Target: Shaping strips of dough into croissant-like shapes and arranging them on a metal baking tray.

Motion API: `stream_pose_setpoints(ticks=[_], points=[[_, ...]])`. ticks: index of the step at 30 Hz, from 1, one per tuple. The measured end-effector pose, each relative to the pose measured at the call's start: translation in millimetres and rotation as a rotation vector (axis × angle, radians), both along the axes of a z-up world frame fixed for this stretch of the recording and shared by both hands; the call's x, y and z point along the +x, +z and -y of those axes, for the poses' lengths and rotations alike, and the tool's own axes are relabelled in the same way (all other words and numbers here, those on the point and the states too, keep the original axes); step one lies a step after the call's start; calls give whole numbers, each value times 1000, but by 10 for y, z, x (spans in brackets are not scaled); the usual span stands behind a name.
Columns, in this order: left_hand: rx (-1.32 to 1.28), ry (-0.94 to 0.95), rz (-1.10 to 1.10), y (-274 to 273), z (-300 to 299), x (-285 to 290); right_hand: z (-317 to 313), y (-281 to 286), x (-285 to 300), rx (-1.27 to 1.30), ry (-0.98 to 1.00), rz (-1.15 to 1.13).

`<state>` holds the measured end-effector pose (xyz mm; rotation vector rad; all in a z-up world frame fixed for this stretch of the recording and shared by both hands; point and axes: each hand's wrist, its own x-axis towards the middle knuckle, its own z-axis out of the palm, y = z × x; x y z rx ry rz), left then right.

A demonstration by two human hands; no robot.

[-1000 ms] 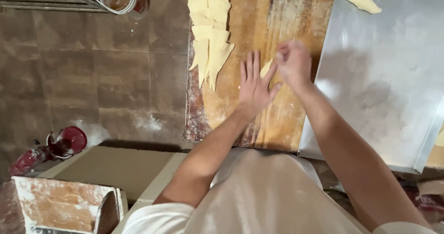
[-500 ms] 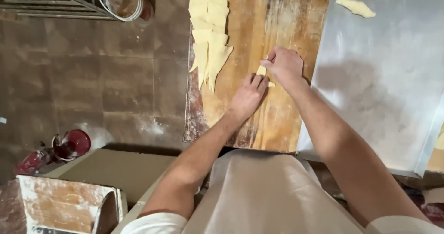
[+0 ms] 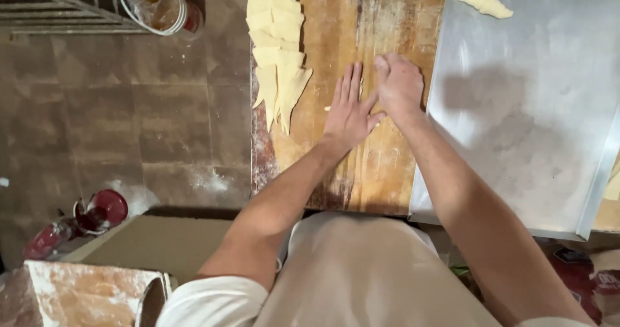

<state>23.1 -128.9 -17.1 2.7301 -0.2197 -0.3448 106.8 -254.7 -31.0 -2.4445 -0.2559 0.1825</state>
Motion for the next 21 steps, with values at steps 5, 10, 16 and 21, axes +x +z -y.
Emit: stream_pose_setpoints(ticks=[5,10,16,21], points=[[120,109,140,-318,81,564,25,273,-168,68,-156,-10],[-122,173,461,136,-339,-290,-170,446,-693,-40,99,-169],[-93,398,232,492,-756,-1577,-539,308,-122,-353,412,142],[-350,307,239,751,-639,-1091,-174,268,237,-231,292,160]])
